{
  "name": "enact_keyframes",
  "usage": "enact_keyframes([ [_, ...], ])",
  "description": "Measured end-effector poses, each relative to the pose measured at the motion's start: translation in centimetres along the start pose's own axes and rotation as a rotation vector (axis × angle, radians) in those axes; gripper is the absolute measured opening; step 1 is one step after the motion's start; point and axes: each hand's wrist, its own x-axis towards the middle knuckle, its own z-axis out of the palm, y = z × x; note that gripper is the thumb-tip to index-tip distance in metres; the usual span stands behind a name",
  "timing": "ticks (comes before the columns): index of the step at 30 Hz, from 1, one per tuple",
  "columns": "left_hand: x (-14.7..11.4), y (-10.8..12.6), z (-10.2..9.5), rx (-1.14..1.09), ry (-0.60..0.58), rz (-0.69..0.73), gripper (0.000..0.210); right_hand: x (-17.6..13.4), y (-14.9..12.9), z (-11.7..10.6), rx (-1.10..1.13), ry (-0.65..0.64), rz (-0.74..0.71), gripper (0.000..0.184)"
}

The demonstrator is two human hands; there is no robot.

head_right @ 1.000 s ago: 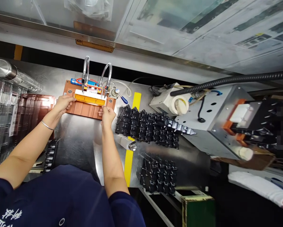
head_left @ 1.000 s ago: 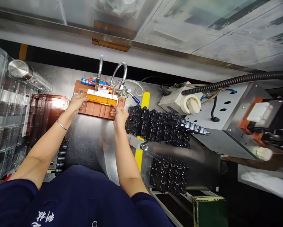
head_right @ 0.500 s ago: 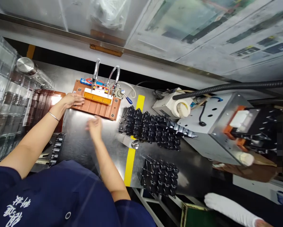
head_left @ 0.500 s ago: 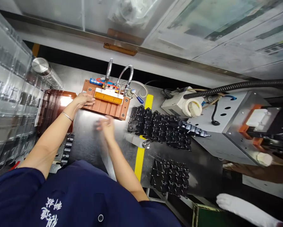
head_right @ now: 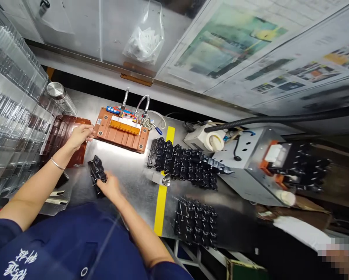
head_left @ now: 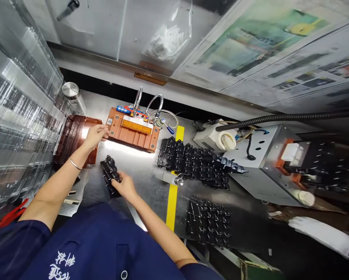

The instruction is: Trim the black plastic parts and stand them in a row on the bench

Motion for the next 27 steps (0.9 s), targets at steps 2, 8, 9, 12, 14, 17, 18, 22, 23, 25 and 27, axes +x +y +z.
enact_keyframes([
  [2, -1.0, -0.1, 0.5, 0.058, 0.048, 0.127, 0.017, 2.2, -0.6, -3.6, -0.264, 0.06, -0.044, 0.031],
  [8, -1.7, -1.4, 4.9, 0.682, -0.122, 0.744, 0.021, 10.3, -0.1, -7.1, -0.575, 0.209, -0.219, 0.038],
  [9, -1.3, -1.8, 5.5, 0.82, -0.153, 0.84, 0.022, 11.1, 0.4, -6.8, -0.62, 0.223, -0.236, 0.035],
  [12, 0.7, -3.1, 6.9, 0.953, -0.176, 0.912, 0.019, 11.9, 2.0, -6.0, -0.666, 0.234, -0.295, 0.03],
  [14, 2.4, -3.6, 7.4, 0.995, -0.191, 0.937, 0.019, 12.1, 2.9, -6.5, -0.667, 0.223, -0.342, 0.028],
  [17, 4.8, -3.9, 8.3, 1.037, -0.198, 0.965, 0.023, 13.2, 3.8, -9.6, -0.655, 0.243, -0.335, 0.032],
  [18, 5.5, -4.1, 8.5, 1.047, -0.197, 0.97, 0.025, 13.8, 4.1, -11.1, -0.654, 0.27, -0.307, 0.033],
  [22, 6.7, -5.4, 9.4, 1.071, -0.191, 0.975, 0.034, 17.0, 5.8, -17.5, -0.71, 0.372, -0.034, 0.036],
  [23, 6.7, -5.9, 9.5, 1.074, -0.188, 0.974, 0.036, 17.8, 6.3, -18.7, -0.72, 0.373, 0.018, 0.037],
  [25, 6.6, -6.6, 9.6, 1.073, -0.18, 0.972, 0.04, 19.0, 7.1, -20.5, -0.723, 0.347, 0.075, 0.036],
  [27, 6.5, -7.1, 9.7, 1.067, -0.178, 0.967, 0.042, 20.1, 7.8, -21.6, -0.709, 0.311, 0.092, 0.033],
])
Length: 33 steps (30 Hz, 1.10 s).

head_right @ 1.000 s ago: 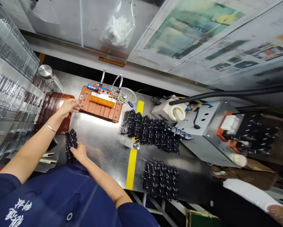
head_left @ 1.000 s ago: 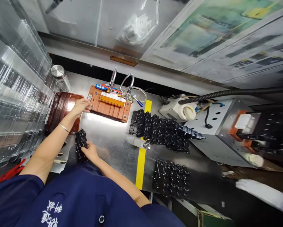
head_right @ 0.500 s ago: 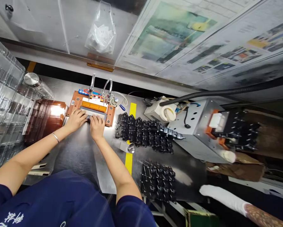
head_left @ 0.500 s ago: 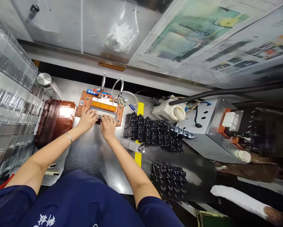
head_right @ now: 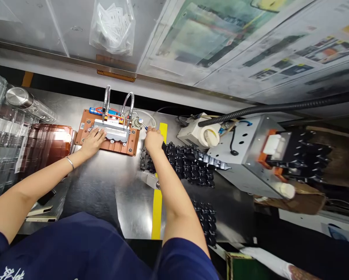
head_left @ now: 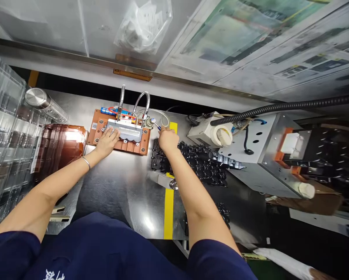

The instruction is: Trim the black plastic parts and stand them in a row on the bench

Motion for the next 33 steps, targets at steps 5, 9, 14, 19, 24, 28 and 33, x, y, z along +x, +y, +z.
enact_keyframes([
  [5, 0.1, 0.2, -0.1, -0.031, -0.003, -0.021, 0.04, 2.4, 1.2, -0.9, 0.061, -0.037, 0.012, 0.028],
  [9, 0.0, 0.8, -1.1, -0.055, 0.005, -0.053, 0.039, 2.5, 0.8, -2.1, 0.16, -0.023, 0.032, 0.026],
  [14, 0.5, 0.8, -3.0, -0.109, 0.137, -0.449, 0.048, -1.5, -2.4, -0.4, 0.367, 0.009, 0.047, 0.039],
  [19, 1.6, 0.2, -3.8, -0.288, 0.107, -0.802, 0.048, -5.6, -6.0, 4.1, 0.692, -0.08, 0.065, 0.052],
  [24, -3.0, 2.8, -4.6, -0.342, 0.158, -0.709, 0.042, -11.0, -6.8, 4.5, 0.889, -0.053, 0.094, 0.071],
  [28, -10.7, 6.6, -6.6, -0.417, 0.238, -0.51, 0.045, -18.6, -6.6, 2.3, 0.865, -0.036, 0.025, 0.052],
  [33, -17.2, 9.4, -9.6, -0.455, 0.305, -0.194, 0.019, -24.4, -7.5, -0.8, 0.73, -0.087, -0.003, 0.029],
])
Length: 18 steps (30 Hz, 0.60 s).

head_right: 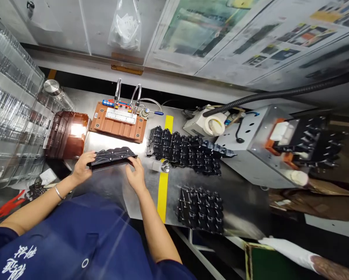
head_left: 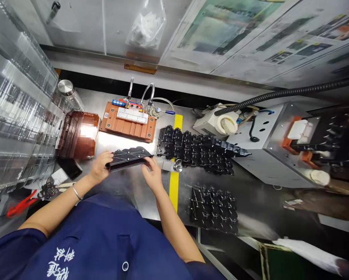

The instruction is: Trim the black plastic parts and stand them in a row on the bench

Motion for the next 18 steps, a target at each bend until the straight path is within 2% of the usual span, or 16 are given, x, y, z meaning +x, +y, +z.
enact_keyframes([
  [3, -1.2, 0.8, -1.0, 0.021, 0.021, 0.196, 0.019, -1.7, -2.1, 0.4, -0.111, -0.036, 0.042, 0.023],
  [6, -1.9, 1.5, -1.6, 0.099, 0.025, 0.364, 0.025, -4.4, -4.9, 2.1, -0.185, -0.168, 0.047, 0.019],
  [8, -2.5, 2.0, -2.1, 0.131, 0.002, 0.401, 0.027, -6.8, -6.9, 3.1, -0.131, -0.377, -0.034, 0.023],
  [10, -3.1, 2.5, -2.8, 0.142, 0.003, 0.419, 0.027, -8.5, -8.4, 3.3, 0.047, -0.618, -0.162, 0.032],
  [11, -3.3, 2.7, -3.2, 0.145, 0.022, 0.43, 0.027, -9.0, -8.9, 3.1, 0.147, -0.685, -0.198, 0.035],
  [12, -3.6, 2.9, -3.6, 0.152, 0.048, 0.442, 0.028, -9.2, -9.1, 2.7, 0.235, -0.689, -0.198, 0.036],
  [15, -4.0, 3.4, -4.9, 0.192, 0.114, 0.457, 0.031, -8.5, -8.7, 0.9, 0.348, -0.467, -0.083, 0.033],
  [18, -4.1, 4.1, -7.7, 0.235, 0.073, 0.371, 0.03, -7.5, -7.8, -0.2, 0.344, -0.306, -0.033, 0.028],
])
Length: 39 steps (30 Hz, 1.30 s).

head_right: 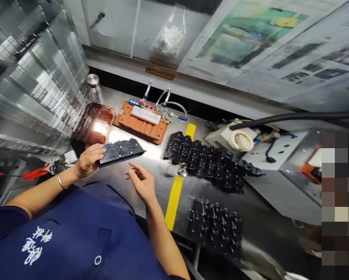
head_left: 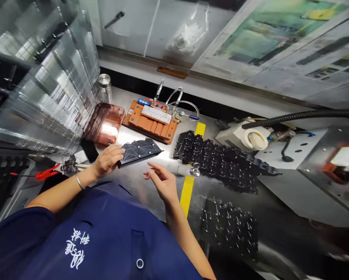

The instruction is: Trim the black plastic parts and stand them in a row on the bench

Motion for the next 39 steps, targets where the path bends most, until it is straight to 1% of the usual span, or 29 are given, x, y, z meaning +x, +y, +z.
enact_keyframes([
  [1, 0.2, 0.1, -1.6, 0.019, -0.016, -0.028, 0.03, 0.2, 0.2, -0.2, -0.009, 0.024, 0.01, 0.028],
  [3, 1.2, 0.5, -5.9, 0.087, -0.01, -0.071, 0.028, 0.5, 0.7, -0.2, -0.029, 0.061, 0.055, 0.029],
  [6, 4.2, 1.4, -14.4, 0.24, 0.08, -0.175, 0.037, 1.2, 1.3, 0.8, -0.058, 0.025, 0.106, 0.034],
  [7, 5.6, 1.3, -17.4, 0.303, 0.145, -0.215, 0.044, 1.3, 1.4, 1.3, -0.067, 0.002, 0.111, 0.036],
  [8, 7.2, 0.8, -20.4, 0.383, 0.226, -0.251, 0.049, 1.5, 1.5, 2.0, -0.075, -0.024, 0.111, 0.038],
  [9, 8.9, -0.1, -23.1, 0.549, 0.337, -0.294, 0.057, 1.6, 1.5, 2.7, -0.084, -0.047, 0.106, 0.04],
  [10, 10.5, -1.6, -25.6, 0.683, 0.373, -0.358, 0.065, 1.6, 1.5, 3.4, -0.093, -0.068, 0.096, 0.041],
  [11, 12.1, -3.5, -27.7, 0.773, 0.386, -0.433, 0.066, 1.7, 1.5, 4.2, -0.104, -0.089, 0.083, 0.043],
  [13, 14.4, -8.3, -30.6, 0.848, 0.383, -0.596, 0.06, 1.6, 1.4, 5.5, -0.134, -0.137, 0.049, 0.045],
  [14, 15.2, -10.7, -31.5, 0.853, 0.338, -0.66, 0.059, 1.5, 1.4, 5.9, -0.153, -0.165, 0.029, 0.044],
  [15, 15.7, -13.0, -31.9, 0.867, 0.245, -0.667, 0.061, 1.4, 1.4, 6.3, -0.174, -0.192, 0.01, 0.044],
  [17, 16.0, -16.5, -32.3, 0.843, 0.121, -0.611, 0.063, 1.2, 1.7, 6.6, -0.211, -0.223, -0.018, 0.043],
  [19, 15.9, -18.0, -32.4, 0.797, 0.005, -0.531, 0.068, 0.8, 2.4, 6.4, -0.236, -0.21, -0.02, 0.043],
  [20, 15.8, -18.0, -32.4, 0.774, -0.047, -0.494, 0.07, 0.7, 2.8, 6.2, -0.255, -0.195, -0.014, 0.043],
  [22, 15.3, -16.5, -32.1, 0.734, -0.124, -0.422, 0.075, 0.3, 3.8, 5.9, -0.38, -0.189, 0.004, 0.042],
  [24, 14.1, -13.2, -31.0, 0.698, -0.161, -0.343, 0.074, 0.2, 4.7, 5.9, -0.564, -0.209, 0.035, 0.039],
  [25, 13.2, -11.2, -29.8, 0.669, -0.175, -0.305, 0.069, 0.3, 5.0, 6.1, -0.644, -0.223, 0.057, 0.037],
  [26, 12.1, -9.2, -28.1, 0.634, -0.178, -0.264, 0.06, 0.5, 5.3, 6.4, -0.701, -0.236, 0.082, 0.036],
  [27, 10.8, -7.4, -26.0, 0.543, -0.151, -0.243, 0.049, 0.8, 5.4, 7.0, -0.734, -0.247, 0.105, 0.034],
  [28, 9.5, -6.0, -23.3, 0.413, -0.199, -0.225, 0.044, 1.3, 5.4, 7.6, -0.75, -0.257, 0.122, 0.033],
  [29, 8.2, -5.2, -20.2, 0.301, -0.285, -0.252, 0.039, 1.8, 5.3, 8.3, -0.767, -0.271, 0.131, 0.033],
  [30, 7.0, -5.1, -16.9, 0.264, -0.359, -0.273, 0.035, 2.4, 5.0, 9.1, -0.779, -0.283, 0.131, 0.034],
  [31, 6.0, -5.7, -13.6, 0.249, -0.422, -0.314, 0.034, 2.9, 4.6, 9.9, -0.786, -0.293, 0.124, 0.035],
  [33, 4.7, -8.4, -7.7, 0.273, -0.474, -0.41, 0.045, 3.6, 3.5, 11.3, -0.784, -0.303, 0.098, 0.038],
  [34, 4.3, -10.1, -5.4, 0.287, -0.482, -0.443, 0.054, 3.7, 3.0, 11.8, -0.777, -0.307, 0.087, 0.039],
  [35, 4.0, -11.8, -3.5, 0.296, -0.49, -0.469, 0.062, 3.6, 2.5, 12.1, -0.767, -0.31, 0.081, 0.04],
  [36, 3.8, -13.3, -2.2, 0.3, -0.496, -0.486, 0.068, 3.3, 2.1, 12.3, -0.755, -0.312, 0.081, 0.04],
  [37, 3.6, -14.4, -1.3, 0.301, -0.498, -0.495, 0.072, 2.8, 2.0, 12.4, -0.742, -0.312, 0.086, 0.04],
  [39, 3.1, -15.8, -0.6, 0.299, -0.487, -0.496, 0.07, 1.5, 2.0, 12.1, -0.718, -0.301, 0.107, 0.038],
])
